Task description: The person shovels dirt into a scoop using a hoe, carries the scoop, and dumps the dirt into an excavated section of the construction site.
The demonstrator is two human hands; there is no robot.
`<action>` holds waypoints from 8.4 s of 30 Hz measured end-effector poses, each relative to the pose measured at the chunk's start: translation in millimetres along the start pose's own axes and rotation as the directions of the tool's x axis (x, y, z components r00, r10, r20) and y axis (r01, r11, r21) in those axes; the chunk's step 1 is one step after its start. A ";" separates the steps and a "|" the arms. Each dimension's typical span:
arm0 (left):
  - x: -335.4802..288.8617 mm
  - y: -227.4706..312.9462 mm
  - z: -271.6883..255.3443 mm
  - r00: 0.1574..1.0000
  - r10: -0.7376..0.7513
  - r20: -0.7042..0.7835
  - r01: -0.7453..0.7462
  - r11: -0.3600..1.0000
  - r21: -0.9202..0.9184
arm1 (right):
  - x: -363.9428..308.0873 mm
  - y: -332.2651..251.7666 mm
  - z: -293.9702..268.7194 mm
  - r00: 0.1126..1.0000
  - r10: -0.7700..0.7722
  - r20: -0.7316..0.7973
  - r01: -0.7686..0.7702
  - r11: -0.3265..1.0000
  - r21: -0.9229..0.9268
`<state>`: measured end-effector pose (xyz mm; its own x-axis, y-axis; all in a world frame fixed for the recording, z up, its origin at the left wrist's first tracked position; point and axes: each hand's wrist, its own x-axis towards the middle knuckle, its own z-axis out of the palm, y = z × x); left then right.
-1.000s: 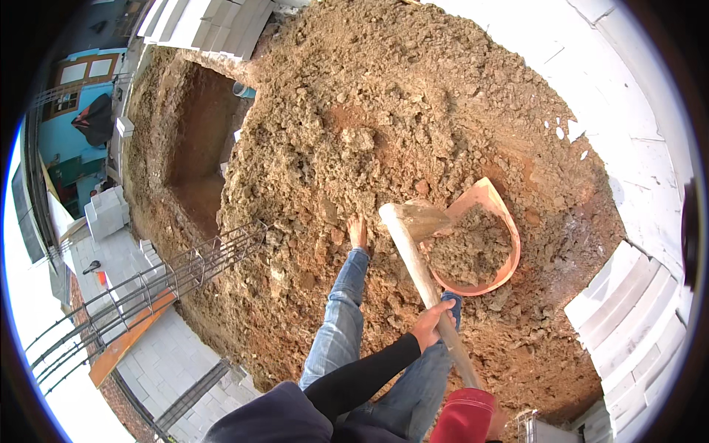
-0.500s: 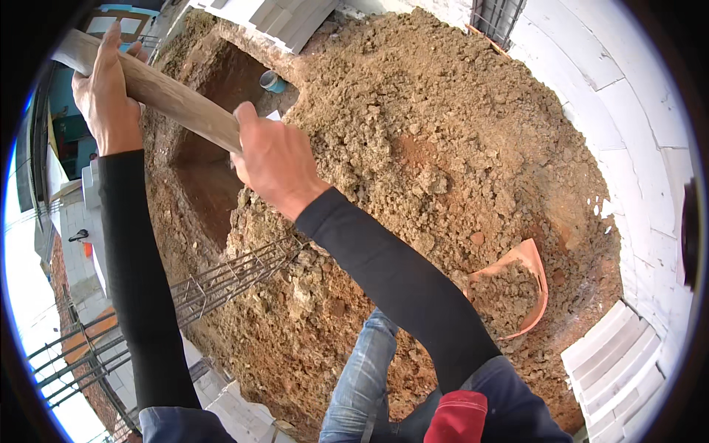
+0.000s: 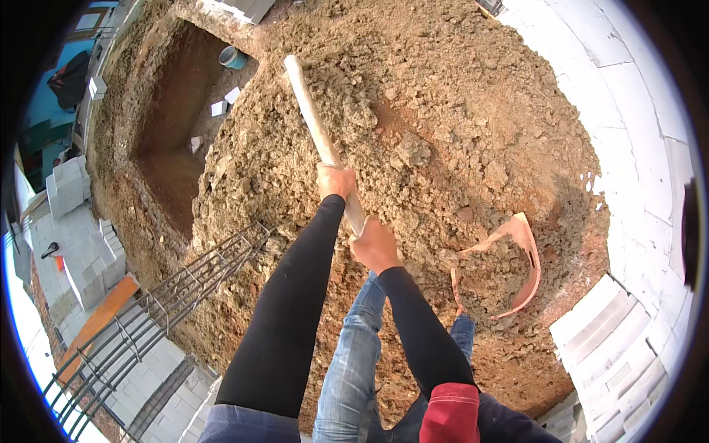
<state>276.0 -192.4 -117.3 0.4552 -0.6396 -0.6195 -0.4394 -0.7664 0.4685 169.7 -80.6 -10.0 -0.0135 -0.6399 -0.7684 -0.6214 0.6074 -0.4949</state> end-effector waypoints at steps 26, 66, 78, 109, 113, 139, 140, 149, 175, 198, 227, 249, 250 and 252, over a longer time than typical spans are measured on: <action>-597.6 -131.2 218.0 0.426 -0.331 0.842 0.863 0.427 -0.268 | -566.2 484.6 -197.3 0.948 0.259 -0.187 -0.310 0.886 -0.345; -70.1 -200.3 -65.7 0.887 0.272 0.373 -0.327 0.941 0.091 | -220.3 98.2 -60.4 0.944 -0.326 -0.052 0.313 0.934 -0.170; -531.6 -87.3 205.3 0.800 -0.376 0.468 0.551 0.768 -0.325 | -436.4 442.1 -213.4 0.996 -0.039 -0.084 0.012 0.952 -0.305; -280.4 -141.3 -82.7 0.842 -0.048 0.537 -0.392 0.629 0.672 | -402.0 375.4 -44.1 0.935 0.355 0.000 -0.287 0.758 0.586; -314.8 -126.2 -88.9 0.778 -0.204 0.594 -0.105 0.891 0.442 | -481.8 504.1 -49.7 0.728 0.685 -0.033 -0.515 0.578 0.633; -383.5 -353.2 307.8 0.561 -0.441 0.700 0.587 0.809 0.039 | -39.7 729.3 -204.0 0.786 0.265 -0.558 -0.090 0.943 0.321; -372.5 -356.8 331.6 0.577 -0.391 0.717 0.562 0.827 -0.002 | -11.1 730.2 -205.2 0.783 0.232 -0.577 -0.082 0.958 0.274; -332.4 -380.2 441.3 0.707 -0.586 0.396 0.707 0.575 -0.411 | 52.6 745.5 -157.4 0.839 0.103 -0.534 -0.186 0.977 -0.104; -321.1 -263.7 294.2 0.834 -0.375 0.405 0.378 0.923 0.076 | -73.9 665.7 -69.2 0.806 0.589 0.066 -0.444 0.526 0.725; -631.5 72.6 54.7 0.739 0.194 0.645 -0.362 0.922 0.138 | -498.8 490.5 -169.0 0.705 0.621 -0.342 0.240 0.244 0.940; -1096.2 12.2 275.4 -0.342 -0.318 0.884 -0.705 0.709 -0.018 | -856.9 619.3 -87.1 -0.011 0.997 0.080 0.543 -0.061 0.837; -1371.9 -86.5 494.1 -0.268 -0.404 0.875 -0.936 0.322 -0.138 | -976.9 858.2 -93.3 0.009 0.962 0.271 0.651 -0.212 0.729; -1389.0 -102.2 502.3 -0.246 -0.422 0.873 -0.944 0.309 -0.117 | -981.6 874.6 -82.3 -0.002 0.958 0.288 0.656 -0.216 0.723; -1424.2 -134.2 520.5 -0.271 -0.381 0.884 -0.953 0.238 -0.190 | -1008.5 904.7 -75.8 -0.028 0.953 0.303 0.663 -0.209 0.719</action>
<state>-716.4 852.1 374.2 -0.6407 0.5172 -0.5675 -0.3913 0.4160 0.8209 -438.3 1078.5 347.9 -0.3540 0.7394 -0.5727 0.6842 -0.2128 -0.6976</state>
